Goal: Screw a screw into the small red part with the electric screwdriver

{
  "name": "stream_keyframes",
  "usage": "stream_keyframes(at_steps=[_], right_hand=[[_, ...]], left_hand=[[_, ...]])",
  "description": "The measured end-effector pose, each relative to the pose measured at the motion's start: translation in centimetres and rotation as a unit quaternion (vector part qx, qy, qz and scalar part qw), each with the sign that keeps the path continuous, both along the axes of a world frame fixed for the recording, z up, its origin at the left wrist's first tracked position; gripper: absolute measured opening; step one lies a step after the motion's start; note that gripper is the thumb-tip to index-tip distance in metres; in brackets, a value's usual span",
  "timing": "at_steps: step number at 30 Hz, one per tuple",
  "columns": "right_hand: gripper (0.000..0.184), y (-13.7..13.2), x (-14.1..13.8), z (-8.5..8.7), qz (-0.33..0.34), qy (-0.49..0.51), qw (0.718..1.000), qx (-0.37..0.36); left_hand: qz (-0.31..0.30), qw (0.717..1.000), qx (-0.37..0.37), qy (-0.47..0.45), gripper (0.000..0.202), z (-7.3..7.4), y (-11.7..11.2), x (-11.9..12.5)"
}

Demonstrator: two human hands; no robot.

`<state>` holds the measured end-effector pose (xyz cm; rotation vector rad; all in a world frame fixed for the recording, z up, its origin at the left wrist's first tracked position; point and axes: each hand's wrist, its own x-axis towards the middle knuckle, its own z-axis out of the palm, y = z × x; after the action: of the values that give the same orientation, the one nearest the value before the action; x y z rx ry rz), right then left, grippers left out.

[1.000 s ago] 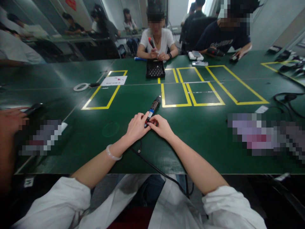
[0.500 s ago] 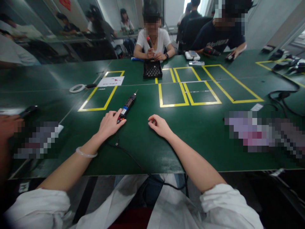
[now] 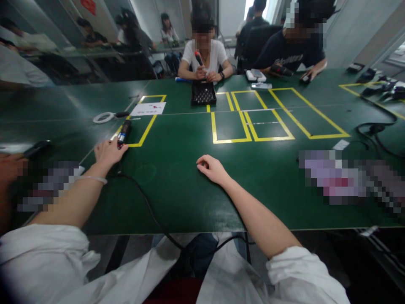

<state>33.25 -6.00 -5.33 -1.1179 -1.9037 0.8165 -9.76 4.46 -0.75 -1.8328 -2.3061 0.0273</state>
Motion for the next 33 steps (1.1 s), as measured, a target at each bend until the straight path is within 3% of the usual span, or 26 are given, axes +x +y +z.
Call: stream_keyframes(at_steps=[8,14,20,27,33], right_hand=[[0.011,-0.1,0.0,0.3,0.003,0.004,1.000,-0.006],[0.011,-0.1,0.0,0.3,0.001,0.005,1.000,-0.007],[0.011,-0.2,0.0,0.3,0.001,0.010,1.000,-0.008],[0.012,-0.2,0.0,0.2,-0.002,0.008,1.000,-0.017],[0.012,-0.1,0.0,0.1,0.000,0.005,1.000,-0.016]], left_hand=[[0.003,0.995,0.096,0.019,0.050,-0.6,-1.1,0.3],[-0.025,0.995,0.090,0.035,0.040,-1.1,-1.1,0.5],[-0.043,0.992,0.111,0.037,0.043,-1.2,-1.2,0.5],[-0.054,0.988,0.133,-0.058,0.050,-1.0,-1.3,0.9],[-0.062,0.988,0.141,-0.022,0.054,-2.1,-0.7,-0.1]])
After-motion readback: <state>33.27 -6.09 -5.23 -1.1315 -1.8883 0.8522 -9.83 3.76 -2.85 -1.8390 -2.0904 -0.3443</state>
